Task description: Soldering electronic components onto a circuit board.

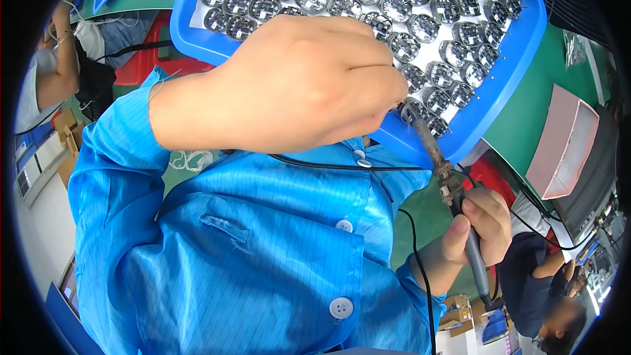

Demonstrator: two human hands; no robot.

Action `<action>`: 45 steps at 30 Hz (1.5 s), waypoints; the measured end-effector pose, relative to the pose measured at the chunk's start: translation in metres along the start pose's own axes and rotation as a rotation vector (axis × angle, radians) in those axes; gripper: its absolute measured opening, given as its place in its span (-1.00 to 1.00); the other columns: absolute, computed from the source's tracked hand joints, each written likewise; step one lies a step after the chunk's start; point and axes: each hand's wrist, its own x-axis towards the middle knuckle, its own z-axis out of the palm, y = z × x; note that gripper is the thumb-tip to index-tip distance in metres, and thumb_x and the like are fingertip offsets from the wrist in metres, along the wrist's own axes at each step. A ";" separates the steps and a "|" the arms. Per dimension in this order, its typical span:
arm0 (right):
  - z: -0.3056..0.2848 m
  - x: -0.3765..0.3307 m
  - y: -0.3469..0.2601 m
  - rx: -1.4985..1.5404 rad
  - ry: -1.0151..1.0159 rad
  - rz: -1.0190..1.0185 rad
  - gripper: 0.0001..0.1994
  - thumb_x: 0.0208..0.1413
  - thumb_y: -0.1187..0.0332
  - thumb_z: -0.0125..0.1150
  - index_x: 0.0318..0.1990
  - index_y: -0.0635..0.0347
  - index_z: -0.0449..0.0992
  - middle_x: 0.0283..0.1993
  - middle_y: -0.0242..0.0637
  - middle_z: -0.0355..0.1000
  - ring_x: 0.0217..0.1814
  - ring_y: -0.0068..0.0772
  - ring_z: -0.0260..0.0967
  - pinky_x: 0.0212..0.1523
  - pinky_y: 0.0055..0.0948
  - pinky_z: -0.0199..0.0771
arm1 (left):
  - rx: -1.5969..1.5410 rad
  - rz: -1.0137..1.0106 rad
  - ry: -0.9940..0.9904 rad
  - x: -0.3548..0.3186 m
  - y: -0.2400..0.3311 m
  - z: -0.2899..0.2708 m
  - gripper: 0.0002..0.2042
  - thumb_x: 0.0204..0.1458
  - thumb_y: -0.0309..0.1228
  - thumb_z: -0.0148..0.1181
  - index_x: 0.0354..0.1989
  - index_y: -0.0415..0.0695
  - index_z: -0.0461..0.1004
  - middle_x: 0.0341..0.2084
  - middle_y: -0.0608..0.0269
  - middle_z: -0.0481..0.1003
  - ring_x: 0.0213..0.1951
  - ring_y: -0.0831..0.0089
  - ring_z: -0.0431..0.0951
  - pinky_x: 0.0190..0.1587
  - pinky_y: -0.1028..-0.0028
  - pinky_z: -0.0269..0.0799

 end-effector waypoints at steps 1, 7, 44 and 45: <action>0.000 -0.001 0.001 0.003 0.000 -0.001 -0.72 0.03 0.20 0.28 -0.46 0.25 0.46 -0.56 -0.18 0.46 -0.64 -0.30 0.37 -0.58 -0.42 0.42 | 0.021 -0.006 -0.014 -0.001 0.001 0.000 -0.77 -0.28 -0.64 0.33 -0.38 -0.21 0.50 -0.62 0.23 0.34 -0.58 0.30 0.38 -0.55 0.38 0.33; 0.000 -0.002 0.006 0.080 -0.015 0.011 -0.72 0.04 0.24 0.28 -0.45 0.32 0.45 -0.54 -0.11 0.44 -0.63 -0.24 0.37 -0.60 -0.42 0.39 | 0.069 0.030 -0.092 -0.003 0.003 -0.001 -0.73 -0.28 -0.58 0.34 -0.32 -0.20 0.50 -0.56 0.21 0.37 -0.55 0.28 0.40 -0.54 0.38 0.36; -0.016 -0.013 0.022 0.095 0.079 0.003 -0.71 0.01 0.27 0.30 -0.45 0.38 0.44 -0.61 -0.11 0.38 -0.65 -0.24 0.32 -0.55 -0.38 0.39 | -0.029 0.016 -0.021 0.009 0.005 0.015 -0.78 -0.22 -0.55 0.34 -0.33 -0.20 0.52 -0.55 0.20 0.43 -0.52 0.26 0.47 -0.50 0.36 0.41; -0.016 -0.014 0.022 0.094 0.080 0.004 -0.71 0.01 0.27 0.30 -0.45 0.38 0.44 -0.61 -0.11 0.38 -0.65 -0.24 0.32 -0.55 -0.38 0.39 | -0.010 0.033 -0.015 0.011 0.005 0.015 -0.77 -0.22 -0.54 0.34 -0.31 -0.19 0.51 -0.55 0.20 0.43 -0.51 0.26 0.47 -0.50 0.36 0.41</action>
